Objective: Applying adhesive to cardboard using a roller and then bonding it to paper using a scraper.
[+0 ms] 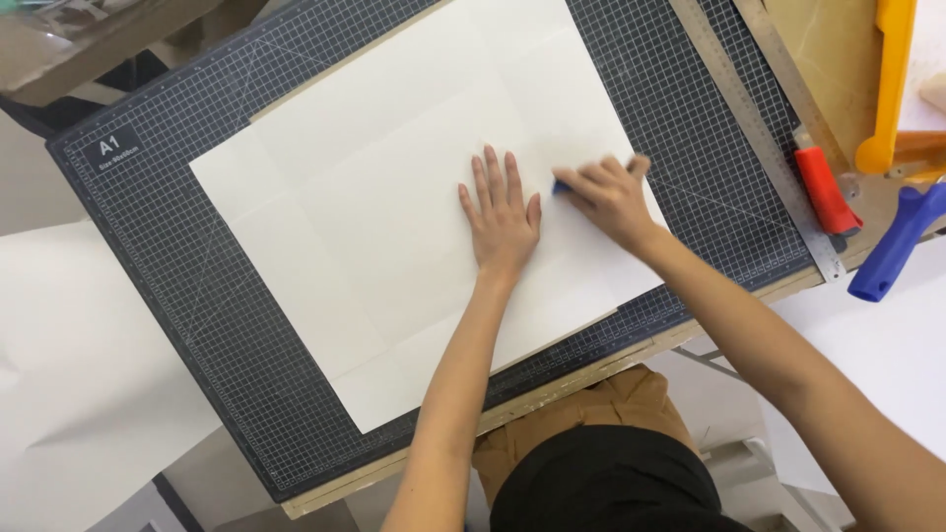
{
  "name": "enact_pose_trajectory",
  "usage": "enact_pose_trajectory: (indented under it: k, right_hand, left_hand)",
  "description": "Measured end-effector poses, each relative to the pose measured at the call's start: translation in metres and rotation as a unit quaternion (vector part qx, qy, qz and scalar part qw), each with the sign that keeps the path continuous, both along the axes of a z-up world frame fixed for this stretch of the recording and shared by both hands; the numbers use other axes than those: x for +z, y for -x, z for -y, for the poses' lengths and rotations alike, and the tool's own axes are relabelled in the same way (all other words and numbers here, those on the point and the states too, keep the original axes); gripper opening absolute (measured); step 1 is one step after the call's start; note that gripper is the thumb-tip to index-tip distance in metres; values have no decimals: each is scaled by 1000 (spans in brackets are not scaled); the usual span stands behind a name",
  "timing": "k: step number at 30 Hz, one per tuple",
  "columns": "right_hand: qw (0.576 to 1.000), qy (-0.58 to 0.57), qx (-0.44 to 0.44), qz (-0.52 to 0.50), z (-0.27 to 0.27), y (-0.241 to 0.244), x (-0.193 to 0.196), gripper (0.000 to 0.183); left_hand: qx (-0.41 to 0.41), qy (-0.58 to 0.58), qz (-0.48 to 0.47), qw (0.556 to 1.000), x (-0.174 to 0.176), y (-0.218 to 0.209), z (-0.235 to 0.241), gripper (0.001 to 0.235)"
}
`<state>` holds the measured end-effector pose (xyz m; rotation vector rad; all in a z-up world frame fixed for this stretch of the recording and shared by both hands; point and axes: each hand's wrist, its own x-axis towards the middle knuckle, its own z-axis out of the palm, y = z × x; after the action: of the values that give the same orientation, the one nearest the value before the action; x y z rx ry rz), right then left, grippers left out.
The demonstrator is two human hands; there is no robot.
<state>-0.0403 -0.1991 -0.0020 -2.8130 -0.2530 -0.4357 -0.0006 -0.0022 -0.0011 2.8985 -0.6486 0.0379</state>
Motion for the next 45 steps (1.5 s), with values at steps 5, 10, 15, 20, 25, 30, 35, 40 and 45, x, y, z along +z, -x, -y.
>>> enact_pose_trajectory:
  k: [5, 10, 15, 20, 25, 30, 35, 40, 45]
  right_hand:
    - [996, 33, 7, 86, -8, -115, 1, 30]
    - [988, 50, 1, 146, -17, -184, 4, 30]
    - [998, 10, 5, 62, -12, -155, 0, 28]
    - [998, 30, 25, 57, -8, -132, 6, 24]
    - [998, -11, -2, 59, -20, -182, 2, 32]
    - [998, 55, 27, 34, -14, -83, 16, 22]
    - [999, 31, 0, 19, -16, -158, -6, 34]
    - [985, -34, -168, -13, -91, -196, 0, 43]
    - [991, 47, -123, 11, -255, -162, -24, 47]
  left_hand:
    - [14, -21, 31, 999, 13, -1, 1, 66]
    - [24, -66, 45, 997, 20, 0, 1, 67]
    - [20, -52, 39, 998, 17, 0, 1, 68]
    - [24, -44, 50, 997, 19, -5, 1, 68]
    - [27, -73, 55, 995, 17, 1, 1, 68]
    - [27, 0, 46, 999, 14, -1, -1, 70]
    - [31, 45, 39, 998, 6, 2, -13, 63]
    - [19, 130, -74, 989, 9, 52, -134, 59]
    - [-50, 37, -103, 993, -2, 87, -186, 68]
